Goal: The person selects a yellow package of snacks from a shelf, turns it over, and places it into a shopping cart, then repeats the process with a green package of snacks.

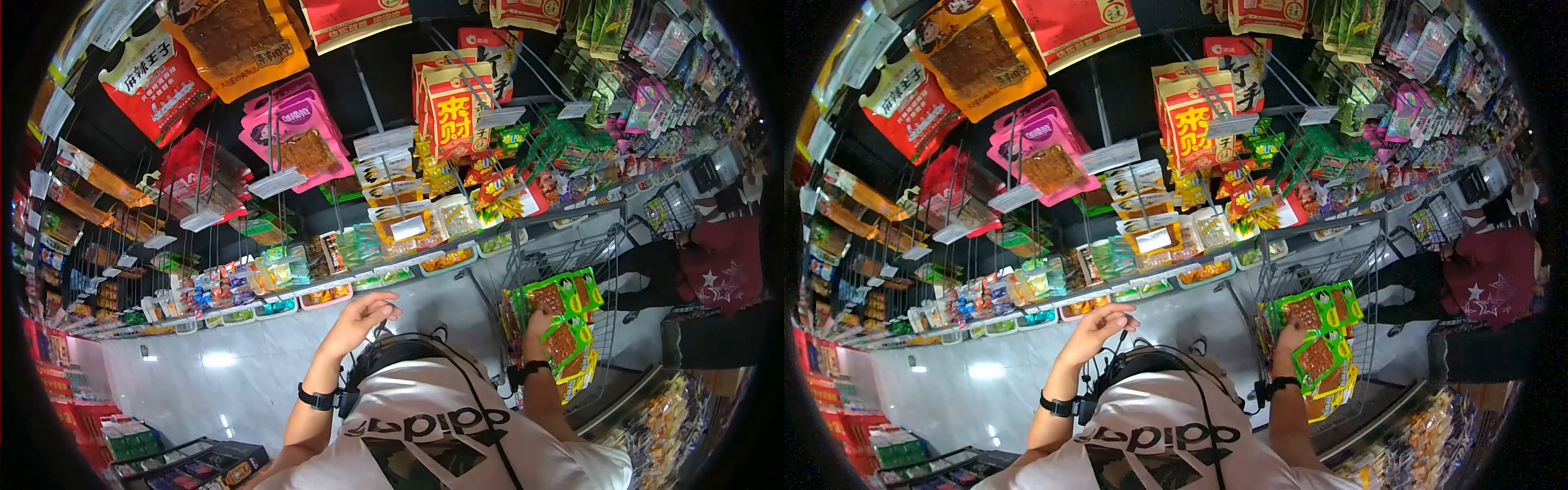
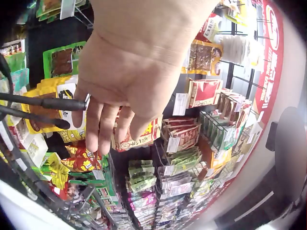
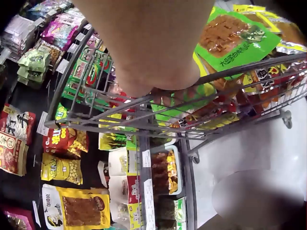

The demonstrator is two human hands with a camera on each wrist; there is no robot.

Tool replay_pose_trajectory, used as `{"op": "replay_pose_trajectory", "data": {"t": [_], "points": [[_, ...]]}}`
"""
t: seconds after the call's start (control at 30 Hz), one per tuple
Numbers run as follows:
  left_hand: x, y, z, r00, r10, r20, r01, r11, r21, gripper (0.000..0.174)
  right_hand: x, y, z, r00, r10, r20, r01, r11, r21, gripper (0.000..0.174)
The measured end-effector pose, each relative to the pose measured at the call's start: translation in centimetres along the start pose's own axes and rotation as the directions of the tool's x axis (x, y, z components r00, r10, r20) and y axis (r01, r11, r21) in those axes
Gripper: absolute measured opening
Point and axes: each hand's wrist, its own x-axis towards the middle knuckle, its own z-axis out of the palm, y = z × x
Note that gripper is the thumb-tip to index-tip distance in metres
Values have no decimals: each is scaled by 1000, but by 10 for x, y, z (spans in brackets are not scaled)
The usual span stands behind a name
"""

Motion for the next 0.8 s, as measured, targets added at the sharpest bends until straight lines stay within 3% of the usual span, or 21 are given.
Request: {"op": "replay_pose_trajectory", "data": {"t": [0.03,0.1,0.13,0.17,0.27,0.3,0.43,0.53,0.73,0.8], "points": [[2,1,-5,1000,16,-3,-16,1000,-17,30,0,-13,1,999,20,-50,-21,1000,-7,27],[5,2,-17,999,49,9,-49,999,-23,30,16,-11,22,998,-36,-47,43,985,166,27],[7,4,-23,998,68,11,-67,997,-29,30,14,-36,22,997,-70,-46,79,965,248,27],[7,6,-29,998,67,6,-67,997,-27,29,5,-57,17,977,-198,-76,208,966,153,23],[6,17,-45,995,97,-5,-97,993,-66,29,-1,-114,19,958,-255,131,207,931,299,19],[5,20,-51,994,109,0,-109,992,-70,30,-1,-123,29,926,-302,226,164,861,481,17],[-3,24,-76,993,120,1,-119,985,-126,30,-31,-186,50,784,-289,549,5,888,460,17],[-15,35,-85,987,158,-30,-160,979,-127,30,-49,-217,71,668,-282,689,8,928,372,18],[-24,39,-99,981,170,-99,-180,977,-110,31,-71,-280,119,466,-364,807,62,923,381,20],[-20,35,-99,968,186,-168,-206,972,-110,32,-68,-287,142,389,-342,855,123,939,320,30]]}}
